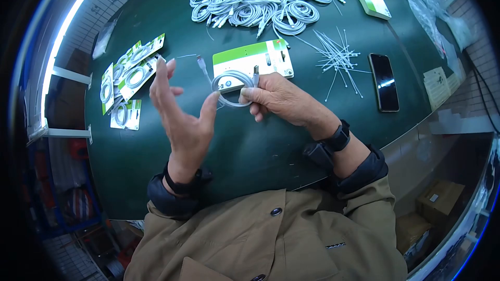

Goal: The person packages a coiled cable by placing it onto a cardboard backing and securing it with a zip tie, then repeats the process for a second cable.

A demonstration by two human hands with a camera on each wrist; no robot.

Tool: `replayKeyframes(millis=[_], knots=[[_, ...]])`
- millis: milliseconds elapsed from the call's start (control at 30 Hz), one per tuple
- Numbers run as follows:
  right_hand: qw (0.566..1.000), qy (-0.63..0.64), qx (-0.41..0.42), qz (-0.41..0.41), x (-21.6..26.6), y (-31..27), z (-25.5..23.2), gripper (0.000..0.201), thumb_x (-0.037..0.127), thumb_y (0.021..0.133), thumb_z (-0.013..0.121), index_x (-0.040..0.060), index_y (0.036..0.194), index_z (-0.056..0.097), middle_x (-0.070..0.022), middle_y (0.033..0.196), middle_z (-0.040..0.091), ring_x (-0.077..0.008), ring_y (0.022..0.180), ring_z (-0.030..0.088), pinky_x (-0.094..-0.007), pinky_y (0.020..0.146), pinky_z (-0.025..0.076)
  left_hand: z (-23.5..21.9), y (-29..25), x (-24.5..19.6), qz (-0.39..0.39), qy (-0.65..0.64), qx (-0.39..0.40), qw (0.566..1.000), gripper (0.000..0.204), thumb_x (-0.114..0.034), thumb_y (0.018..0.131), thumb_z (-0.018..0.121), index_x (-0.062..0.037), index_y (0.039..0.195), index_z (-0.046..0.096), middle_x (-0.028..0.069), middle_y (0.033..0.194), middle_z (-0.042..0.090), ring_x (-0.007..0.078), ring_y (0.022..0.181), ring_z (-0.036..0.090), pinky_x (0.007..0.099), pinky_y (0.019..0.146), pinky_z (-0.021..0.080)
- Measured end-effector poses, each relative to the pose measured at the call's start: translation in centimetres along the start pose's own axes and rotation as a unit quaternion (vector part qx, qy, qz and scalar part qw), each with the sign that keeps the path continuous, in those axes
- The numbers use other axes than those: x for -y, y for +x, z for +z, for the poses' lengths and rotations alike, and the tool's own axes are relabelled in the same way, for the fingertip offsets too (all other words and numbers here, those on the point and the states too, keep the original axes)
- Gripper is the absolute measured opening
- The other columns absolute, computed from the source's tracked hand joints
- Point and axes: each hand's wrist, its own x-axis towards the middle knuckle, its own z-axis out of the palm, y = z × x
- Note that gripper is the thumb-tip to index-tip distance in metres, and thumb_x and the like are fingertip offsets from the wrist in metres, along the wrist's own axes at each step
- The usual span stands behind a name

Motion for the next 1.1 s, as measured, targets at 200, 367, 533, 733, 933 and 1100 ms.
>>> replayKeyframes(millis=[200, 367, 533, 733, 933, 1100], knots=[[0.995, 0.093, 0.003, -0.037, 1.1, -0.7, -0.3, 0.036, 0.032, 0.110, 0.063, -0.0023, 0.115, 0.069, -0.0009, 0.095, 0.067, -0.0043, 0.079, 0.062, -0.0192, 0.065, 0.054, 2.1, -1.8, -4.2, -0.029, -0.155, 0.204, 0.966, 0.089, -0.009, 0.082, 0.086, -0.0025, 0.158, 0.041, 0.0189, 0.134, 0.060, 0.0351, 0.116, 0.064, 0.0440, 0.095, 0.055], [0.989, 0.141, -0.019, -0.034, 0.2, -0.4, -1.1, 0.034, 0.028, 0.108, 0.066, -0.0029, 0.122, 0.067, 0.0002, 0.092, 0.065, -0.0037, 0.074, 0.059, -0.0175, 0.062, 0.051, 3.7, -1.3, -3.0, 0.022, -0.185, 0.188, 0.964, 0.086, -0.008, 0.079, 0.088, -0.0066, 0.155, 0.048, 0.0176, 0.128, 0.064, 0.0352, 0.114, 0.066, 0.0452, 0.097, 0.056], [0.980, 0.175, -0.010, -0.091, 1.9, -0.8, -0.4, 0.057, 0.019, 0.101, 0.076, -0.0056, 0.145, 0.050, -0.0021, 0.094, 0.066, -0.0039, 0.073, 0.058, -0.0175, 0.059, 0.047, 3.0, -0.7, -2.0, 0.084, -0.170, 0.129, 0.973, 0.065, 0.002, 0.079, 0.084, -0.0090, 0.141, 0.066, 0.0137, 0.116, 0.071, 0.0322, 0.102, 0.071, 0.0416, 0.086, 0.059], [0.976, 0.196, -0.022, -0.096, 1.8, -0.9, -0.8, 0.065, 0.021, 0.100, 0.078, -0.0036, 0.151, 0.045, -0.0080, 0.102, 0.072, -0.0060, 0.074, 0.060, -0.0190, 0.062, 0.050, 3.3, -0.6, -0.9, 0.123, -0.191, 0.106, 0.968, 0.038, 0.005, 0.081, 0.083, -0.0052, 0.117, 0.077, 0.0099, 0.096, 0.075, 0.0267, 0.088, 0.072, 0.0365, 0.077, 0.058], [0.988, 0.116, -0.021, -0.104, 2.3, -1.0, -0.2, 0.066, 0.018, 0.097, 0.079, -0.0015, 0.152, 0.046, -0.0088, 0.105, 0.070, -0.0085, 0.076, 0.062, -0.0224, 0.065, 0.052, 2.8, -0.1, 0.1, 0.099, -0.249, 0.104, 0.958, 0.022, 0.004, 0.084, 0.082, -0.0029, 0.105, 0.077, 0.0106, 0.091, 0.075, 0.0258, 0.082, 0.072, 0.0345, 0.070, 0.057], [0.953, -0.179, -0.066, -0.234, 3.0, -1.8, -0.9, 0.070, 0.011, 0.085, 0.086, 0.0093, 0.149, 0.057, -0.0087, 0.118, 0.064, -0.0129, 0.085, 0.064, -0.0250, 0.072, 0.055, 1.6, 1.1, 0.5, 0.117, -0.258, 0.094, 0.954, 0.023, 0.004, 0.085, 0.082, -0.0053, 0.105, 0.078, 0.0100, 0.089, 0.074, 0.0246, 0.079, 0.070, 0.0335, 0.066, 0.055]])
